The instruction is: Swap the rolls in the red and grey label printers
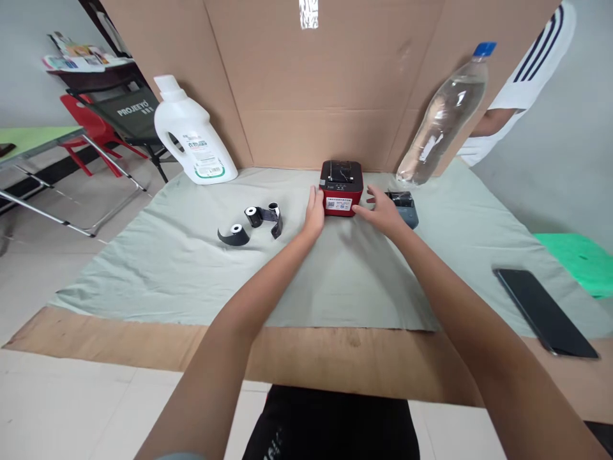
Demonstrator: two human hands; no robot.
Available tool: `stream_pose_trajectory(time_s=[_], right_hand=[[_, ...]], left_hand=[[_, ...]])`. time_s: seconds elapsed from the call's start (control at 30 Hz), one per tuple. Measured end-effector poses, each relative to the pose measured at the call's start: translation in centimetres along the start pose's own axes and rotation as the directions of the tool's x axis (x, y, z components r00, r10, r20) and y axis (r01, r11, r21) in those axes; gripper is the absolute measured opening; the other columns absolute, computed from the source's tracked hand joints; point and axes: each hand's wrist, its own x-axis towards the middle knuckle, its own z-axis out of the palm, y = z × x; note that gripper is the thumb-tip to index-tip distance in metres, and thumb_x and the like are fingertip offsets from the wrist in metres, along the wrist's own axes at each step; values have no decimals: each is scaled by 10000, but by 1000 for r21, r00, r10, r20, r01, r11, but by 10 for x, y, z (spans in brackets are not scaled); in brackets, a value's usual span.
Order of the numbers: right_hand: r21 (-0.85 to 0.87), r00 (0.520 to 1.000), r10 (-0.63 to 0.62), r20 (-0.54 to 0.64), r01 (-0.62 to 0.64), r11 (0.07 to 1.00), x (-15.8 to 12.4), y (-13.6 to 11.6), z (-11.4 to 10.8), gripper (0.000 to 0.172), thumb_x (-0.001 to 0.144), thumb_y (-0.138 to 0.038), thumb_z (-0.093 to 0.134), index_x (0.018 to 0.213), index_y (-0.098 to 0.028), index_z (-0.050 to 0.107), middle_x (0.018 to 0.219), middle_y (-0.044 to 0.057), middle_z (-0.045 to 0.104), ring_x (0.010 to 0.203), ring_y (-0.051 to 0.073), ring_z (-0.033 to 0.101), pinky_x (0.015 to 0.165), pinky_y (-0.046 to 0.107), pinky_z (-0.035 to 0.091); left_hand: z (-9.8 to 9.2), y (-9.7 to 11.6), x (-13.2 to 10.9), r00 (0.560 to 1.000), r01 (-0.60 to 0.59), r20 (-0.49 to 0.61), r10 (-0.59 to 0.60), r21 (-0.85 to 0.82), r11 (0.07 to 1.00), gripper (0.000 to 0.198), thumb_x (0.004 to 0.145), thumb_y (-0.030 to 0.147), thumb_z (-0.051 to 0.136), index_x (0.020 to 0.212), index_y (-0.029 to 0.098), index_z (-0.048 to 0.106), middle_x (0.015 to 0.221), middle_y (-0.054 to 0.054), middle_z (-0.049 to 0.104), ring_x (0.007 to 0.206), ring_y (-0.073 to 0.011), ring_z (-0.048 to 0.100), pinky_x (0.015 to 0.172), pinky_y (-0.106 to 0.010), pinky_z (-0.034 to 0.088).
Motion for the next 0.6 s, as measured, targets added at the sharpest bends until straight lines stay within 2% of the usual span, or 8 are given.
stream_pose_trajectory(time_s=[0.07, 0.17, 0.27, 0.33, 0.37, 0.43, 0.5, 0.6], right_hand=[[-75, 996, -40, -79, 34, 997, -38, 8, -26, 795, 793, -505, 736, 1470, -131, 550, 1448, 230, 643, 1208, 388, 678, 1025, 569, 567], [-210, 985, -80, -154, 46, 977, -107, 30, -76, 671, 845, -516, 680, 1423, -188, 582, 1393, 201, 668, 1198, 387, 675, 977, 572, 578], [-455, 969, 23, -245, -136, 880, -170, 56, -127, 660, 884, -509, 615, 1434, -146, 576, 1419, 254, 644, 1357, 414, 586, 1122, 577, 482], [-608, 924, 181, -336, -360, 707, -202, 70, -153, 756, 895, -544, 575, 1479, -65, 536, 1440, 354, 595, 1450, 477, 490, 1186, 625, 379], [-628, 876, 290, -386, -479, 613, -214, 75, -162, 819, 896, -608, 556, 1501, -58, 521, 1461, 384, 563, 1464, 518, 456, 1157, 654, 379], [-634, 795, 453, -405, -601, 487, -230, 82, -173, 902, 877, -727, 505, 1522, -97, 517, 1486, 382, 541, 1455, 561, 444, 1113, 679, 384], [-627, 762, 520, -386, -630, 459, -238, 85, -176, 946, 855, -794, 462, 1535, -139, 516, 1506, 357, 537, 1446, 562, 454, 1100, 672, 390], [-603, 739, 538, -405, -658, 451, -237, 89, -178, 1003, 844, -815, 431, 1556, -111, 502, 1519, 368, 518, 1444, 560, 447, 1113, 650, 389]], left_hand=[[-16, -3, -48, 998, -14, 55, 7, 133, 991, 630, 1081, 404, 432, 1674, 239, 297, 1817, 8, 187, 1701, -185, 114, 1394, -334, 111], [-48, -3, -116, 964, -81, 265, 11, 258, 963, 652, 1055, 419, 488, 1676, 301, 327, 1802, 22, 240, 1692, -219, 173, 1401, -403, 154], [-75, 0, -158, 939, -78, 344, -25, 284, 956, 659, 1035, 436, 517, 1660, 286, 372, 1788, -22, 283, 1649, -268, 315, 1382, -471, 237], [-84, 1, -167, 949, -57, 314, -23, 245, 968, 621, 1033, 408, 501, 1629, 251, 423, 1765, -53, 342, 1629, -264, 361, 1367, -470, 282], [-86, 0, -167, 957, -49, 290, -19, 224, 973, 598, 1029, 386, 495, 1607, 237, 452, 1747, -67, 380, 1624, -256, 371, 1362, -462, 296], [-86, -2, -163, 966, -41, 258, -12, 201, 979, 564, 1012, 350, 506, 1561, 220, 503, 1709, -90, 446, 1615, -248, 389, 1354, -452, 313], [-83, -4, -157, 965, -46, 264, -10, 206, 978, 564, 984, 336, 549, 1534, 214, 530, 1693, -106, 469, 1604, -262, 410, 1346, -460, 330], [-81, -7, -153, 952, -68, 307, 0, 212, 975, 587, 951, 326, 595, 1520, 190, 541, 1686, -134, 472, 1595, -280, 425, 1338, -474, 344]])
